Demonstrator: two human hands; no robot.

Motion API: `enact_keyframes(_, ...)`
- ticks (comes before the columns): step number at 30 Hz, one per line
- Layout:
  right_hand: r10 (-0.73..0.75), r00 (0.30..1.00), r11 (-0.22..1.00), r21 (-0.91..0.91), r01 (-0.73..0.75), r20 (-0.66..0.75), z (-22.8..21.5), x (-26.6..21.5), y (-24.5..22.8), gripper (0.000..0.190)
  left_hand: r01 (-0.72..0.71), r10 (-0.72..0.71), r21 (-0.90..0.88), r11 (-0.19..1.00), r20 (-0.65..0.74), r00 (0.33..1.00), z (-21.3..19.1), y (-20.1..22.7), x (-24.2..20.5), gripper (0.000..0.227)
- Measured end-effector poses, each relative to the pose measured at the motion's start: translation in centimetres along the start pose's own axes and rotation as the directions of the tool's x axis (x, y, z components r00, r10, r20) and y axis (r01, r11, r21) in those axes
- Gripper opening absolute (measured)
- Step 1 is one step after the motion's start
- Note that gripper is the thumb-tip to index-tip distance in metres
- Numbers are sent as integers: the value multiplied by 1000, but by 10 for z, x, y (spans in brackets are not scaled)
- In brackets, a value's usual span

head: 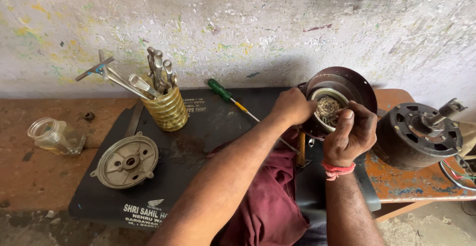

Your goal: The person cleans a silver circular metal part and a maroon bowl using a screwdriver to scrape debris and a cloth to wipe surfaces. The person removes a ring from the bowl and scrapes the interior before wiping both items with a cloth.

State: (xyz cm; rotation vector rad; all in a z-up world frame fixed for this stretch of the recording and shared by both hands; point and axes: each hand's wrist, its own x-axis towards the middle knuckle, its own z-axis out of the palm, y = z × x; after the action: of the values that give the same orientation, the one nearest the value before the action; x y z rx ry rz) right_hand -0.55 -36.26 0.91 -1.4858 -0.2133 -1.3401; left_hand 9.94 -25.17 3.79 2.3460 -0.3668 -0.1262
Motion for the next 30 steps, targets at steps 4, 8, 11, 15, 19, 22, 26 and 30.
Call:
enact_keyframes(4,-52,998,999,5,52,-37,-6,3,0,32,103,-138,-296,950,-101,985,0,2,4,48)
enact_keyframes(8,-43,998,999,-22,42,-39,-19,4,-4,30,140,-259,-662,736,-84,962,-31,3,-1,47)
enact_keyframes(11,-44,993,971,-227,69,113,-25,9,-12,26,108,-264,-795,597,-68,962,-75,-5,-12,44)
enact_keyframes(15,1,840,855,-436,280,542,-21,8,-23,39,49,-314,-825,563,-159,936,-119,-29,-42,41)
enact_keyframes(19,127,718,728,-556,400,684,-12,-6,-25,40,93,-409,-810,580,-190,893,-134,-55,-72,34)
enact_keyframes(22,135,709,678,-586,444,693,-13,-8,-18,37,101,-411,-792,602,-199,889,-137,-71,-90,30)
enact_keyframes(26,176,659,609,-606,511,732,-15,-7,-1,35,147,-453,-778,610,-191,871,-138,-84,-102,25)
enact_keyframes(30,158,624,571,-587,574,765,-13,-3,11,29,147,-441,-756,638,-201,875,-133,-90,-107,27)
